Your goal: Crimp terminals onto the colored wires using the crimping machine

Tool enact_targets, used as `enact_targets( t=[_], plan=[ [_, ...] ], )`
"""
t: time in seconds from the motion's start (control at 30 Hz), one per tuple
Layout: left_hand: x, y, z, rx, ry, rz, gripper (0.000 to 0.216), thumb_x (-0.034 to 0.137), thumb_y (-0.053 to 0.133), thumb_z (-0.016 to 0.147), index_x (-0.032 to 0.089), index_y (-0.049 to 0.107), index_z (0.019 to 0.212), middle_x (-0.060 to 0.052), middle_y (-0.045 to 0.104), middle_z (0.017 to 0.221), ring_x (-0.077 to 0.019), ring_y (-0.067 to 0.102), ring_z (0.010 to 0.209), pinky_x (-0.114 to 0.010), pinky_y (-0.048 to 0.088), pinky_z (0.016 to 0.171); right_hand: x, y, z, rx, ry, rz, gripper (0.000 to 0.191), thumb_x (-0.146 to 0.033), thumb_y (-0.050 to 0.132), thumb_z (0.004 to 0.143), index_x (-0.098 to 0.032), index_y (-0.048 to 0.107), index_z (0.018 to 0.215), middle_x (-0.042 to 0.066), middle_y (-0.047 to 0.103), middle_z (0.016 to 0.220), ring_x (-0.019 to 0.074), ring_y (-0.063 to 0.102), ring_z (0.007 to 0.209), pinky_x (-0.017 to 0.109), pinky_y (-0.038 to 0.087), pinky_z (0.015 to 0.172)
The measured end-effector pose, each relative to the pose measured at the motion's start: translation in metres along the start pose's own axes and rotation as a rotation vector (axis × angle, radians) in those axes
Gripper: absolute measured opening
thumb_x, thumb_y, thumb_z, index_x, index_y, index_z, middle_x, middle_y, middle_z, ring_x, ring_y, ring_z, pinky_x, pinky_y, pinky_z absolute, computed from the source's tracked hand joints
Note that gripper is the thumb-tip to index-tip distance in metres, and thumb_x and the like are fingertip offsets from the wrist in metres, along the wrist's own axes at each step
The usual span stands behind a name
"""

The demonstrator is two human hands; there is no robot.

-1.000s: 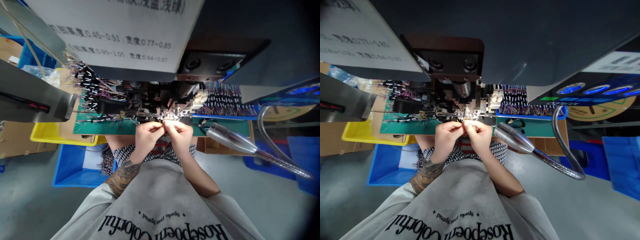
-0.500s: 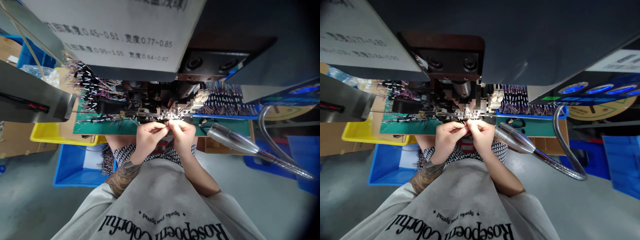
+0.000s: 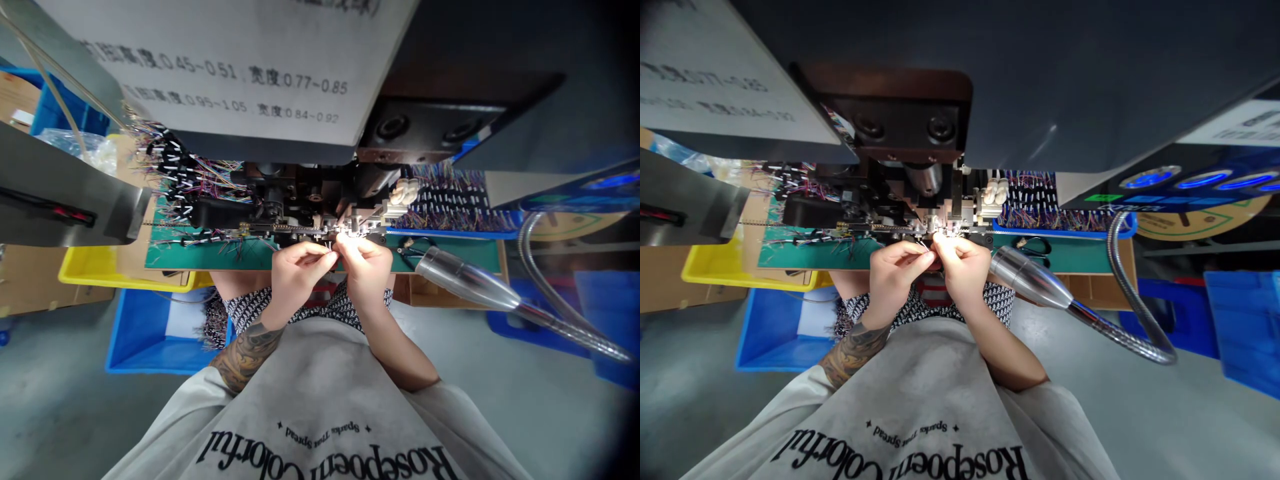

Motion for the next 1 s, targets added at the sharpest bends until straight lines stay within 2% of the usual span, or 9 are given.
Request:
enact_targets(
  t=[0.27,0.47,0.57,0.77,1.0],
  plan=[
    [-0.008,-0.001,0.003,0.002,-0.036,-0.053,0.016,0.035,0.084,0.082,0.019,0.08,0.084,-0.003,0.081,0.082,-0.0182,0.078,0.074,-0.031,0.068,0.072,0.002,-0.001,-0.001,0.03,0.007,-0.082,0.037,-0.042,0.075,0.087,-0.019,0.069,0.059,-0.005,0.043,0.05,0.0093,0.037,0.051,0.026,0.035,0.051],
    [-0.01,-0.001,0.006,-0.011,-0.037,-0.022,0.015,0.034,0.084,0.081,0.019,0.082,0.081,-0.003,0.081,0.078,-0.0187,0.077,0.07,-0.029,0.065,0.067,0.0,0.002,-0.004,-0.018,-0.048,-0.101,0.02,-0.038,0.076,0.084,-0.021,0.083,0.077,-0.001,0.063,0.059,0.0133,0.055,0.059,0.028,0.047,0.056],
    [-0.007,0.0,0.005,-0.026,-0.048,0.008,0.013,0.032,0.085,0.079,0.019,0.081,0.077,-0.003,0.079,0.074,-0.0178,0.074,0.066,-0.028,0.063,0.063,-0.003,0.001,-0.006,-0.015,-0.073,-0.125,0.018,-0.037,0.076,0.083,-0.022,0.085,0.08,0.0,0.067,0.061,0.0153,0.06,0.062,0.03,0.053,0.059],
    [-0.005,0.004,0.001,-0.065,-0.061,-0.06,0.012,0.031,0.086,0.078,0.02,0.082,0.082,-0.004,0.082,0.082,-0.018,0.076,0.073,-0.03,0.065,0.071,0.004,-0.004,-0.003,-0.001,-0.018,-0.065,0.024,-0.039,0.073,0.086,-0.02,0.081,0.072,0.0,0.067,0.059,0.0121,0.056,0.052,0.027,0.048,0.051],
    [-0.006,0.004,0.002,-0.056,-0.036,-0.057,0.018,0.036,0.085,0.081,0.02,0.08,0.084,-0.004,0.081,0.084,-0.0179,0.077,0.076,-0.031,0.067,0.075,0.006,-0.003,0.001,0.007,0.012,-0.039,0.033,-0.043,0.075,0.087,-0.019,0.075,0.064,-0.002,0.055,0.053,0.0102,0.045,0.051,0.027,0.042,0.052]
  ],
)
Point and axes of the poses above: each hand's wrist, its own z-axis towards the middle knuckle, its own y-axis out of the palm, x = y × z, the point moved 8 cm from there along z, towards the middle knuckle
